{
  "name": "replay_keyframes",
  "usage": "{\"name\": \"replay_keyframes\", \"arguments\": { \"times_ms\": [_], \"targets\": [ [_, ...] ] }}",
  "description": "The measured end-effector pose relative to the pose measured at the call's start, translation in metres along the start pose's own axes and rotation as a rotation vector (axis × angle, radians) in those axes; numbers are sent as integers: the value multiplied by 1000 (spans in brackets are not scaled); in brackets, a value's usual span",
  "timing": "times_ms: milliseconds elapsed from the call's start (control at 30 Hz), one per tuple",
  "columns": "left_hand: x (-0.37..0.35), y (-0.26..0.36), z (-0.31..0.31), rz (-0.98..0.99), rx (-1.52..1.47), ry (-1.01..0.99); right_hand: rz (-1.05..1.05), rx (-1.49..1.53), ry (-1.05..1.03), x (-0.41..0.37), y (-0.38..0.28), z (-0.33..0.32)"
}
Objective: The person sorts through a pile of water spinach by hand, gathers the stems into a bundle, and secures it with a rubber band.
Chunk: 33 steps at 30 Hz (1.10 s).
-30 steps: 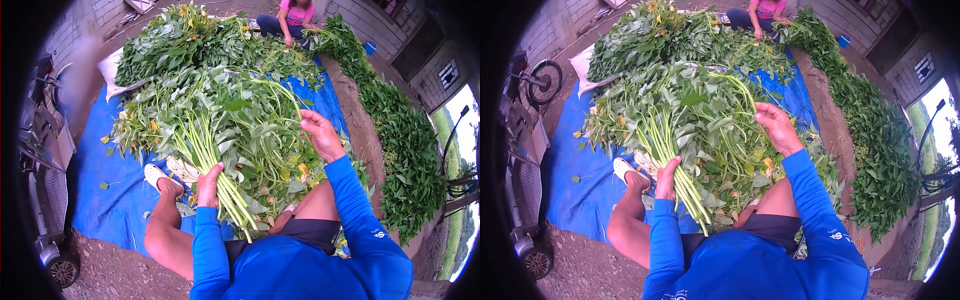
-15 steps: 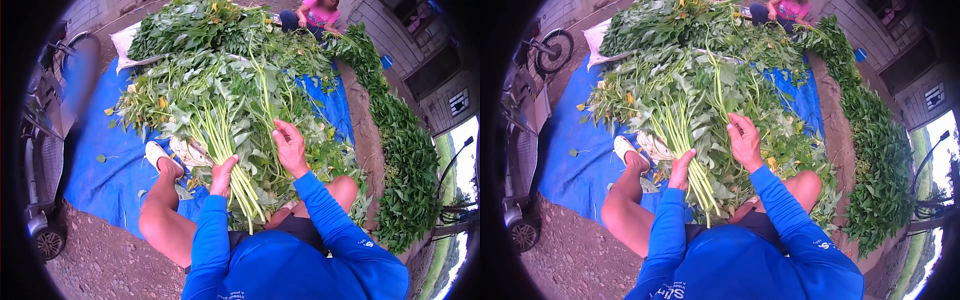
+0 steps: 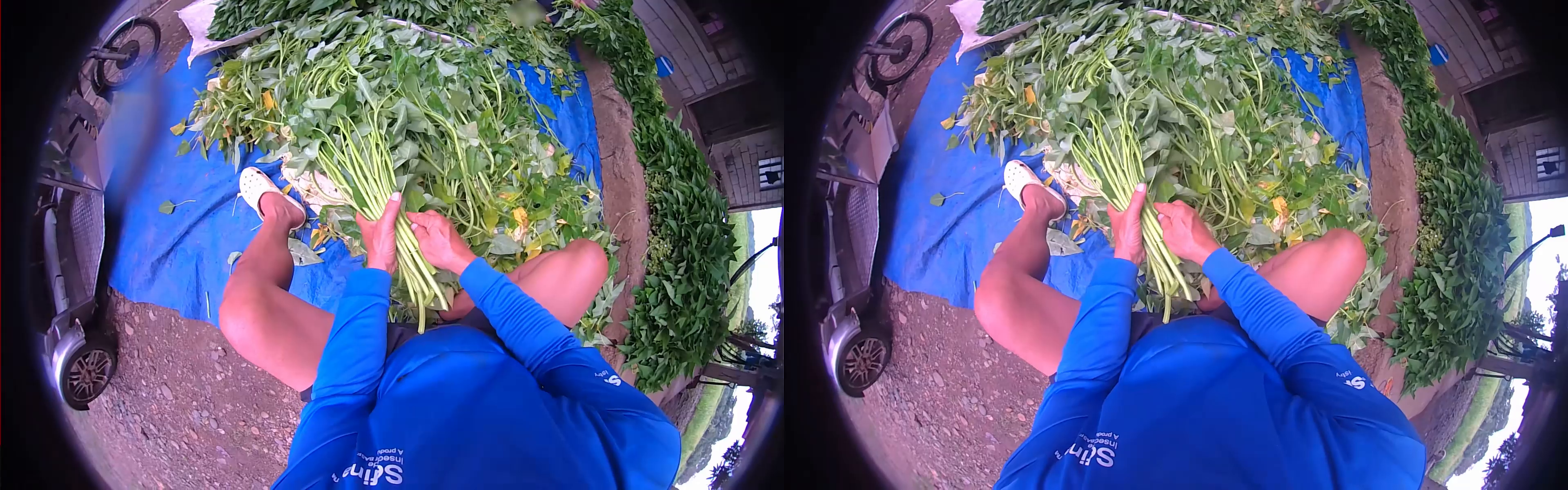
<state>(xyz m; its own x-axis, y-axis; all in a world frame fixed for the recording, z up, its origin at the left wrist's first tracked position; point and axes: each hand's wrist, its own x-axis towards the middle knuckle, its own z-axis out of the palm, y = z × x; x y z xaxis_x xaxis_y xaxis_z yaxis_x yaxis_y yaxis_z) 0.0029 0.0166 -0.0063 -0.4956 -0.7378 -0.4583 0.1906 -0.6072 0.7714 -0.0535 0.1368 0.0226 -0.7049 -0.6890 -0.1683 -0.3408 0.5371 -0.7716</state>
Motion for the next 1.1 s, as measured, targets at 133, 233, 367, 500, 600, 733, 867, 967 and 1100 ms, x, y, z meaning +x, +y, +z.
{"name": "replay_keyframes", "arguments": {
  "times_ms": [133,233,367,500,600,733,867,967,1100],
  "targets": [
    [15,-9,-12,-150,263,-88,-48,11,-34,-2,16,15],
    [11,16,-16,-435,199,-189,-18,98,-41,-12,14,23],
    [10,15,-21,-312,208,-208,51,75,-140,8,-4,-18],
    [11,27,-14,-223,268,-226,-16,441,300,81,-46,-41],
    [-1,49,-4,-184,328,-249,-50,374,504,154,-63,-41],
    [-5,64,-4,-167,345,-310,41,353,-75,223,-55,-31],
    [6,96,-14,-32,186,-175,73,783,21,208,-56,-153],
    [15,112,-17,-17,189,-187,326,343,322,180,18,-198],
    [20,104,-10,-45,206,-198,369,-218,39,108,99,-144]
  ]
}}
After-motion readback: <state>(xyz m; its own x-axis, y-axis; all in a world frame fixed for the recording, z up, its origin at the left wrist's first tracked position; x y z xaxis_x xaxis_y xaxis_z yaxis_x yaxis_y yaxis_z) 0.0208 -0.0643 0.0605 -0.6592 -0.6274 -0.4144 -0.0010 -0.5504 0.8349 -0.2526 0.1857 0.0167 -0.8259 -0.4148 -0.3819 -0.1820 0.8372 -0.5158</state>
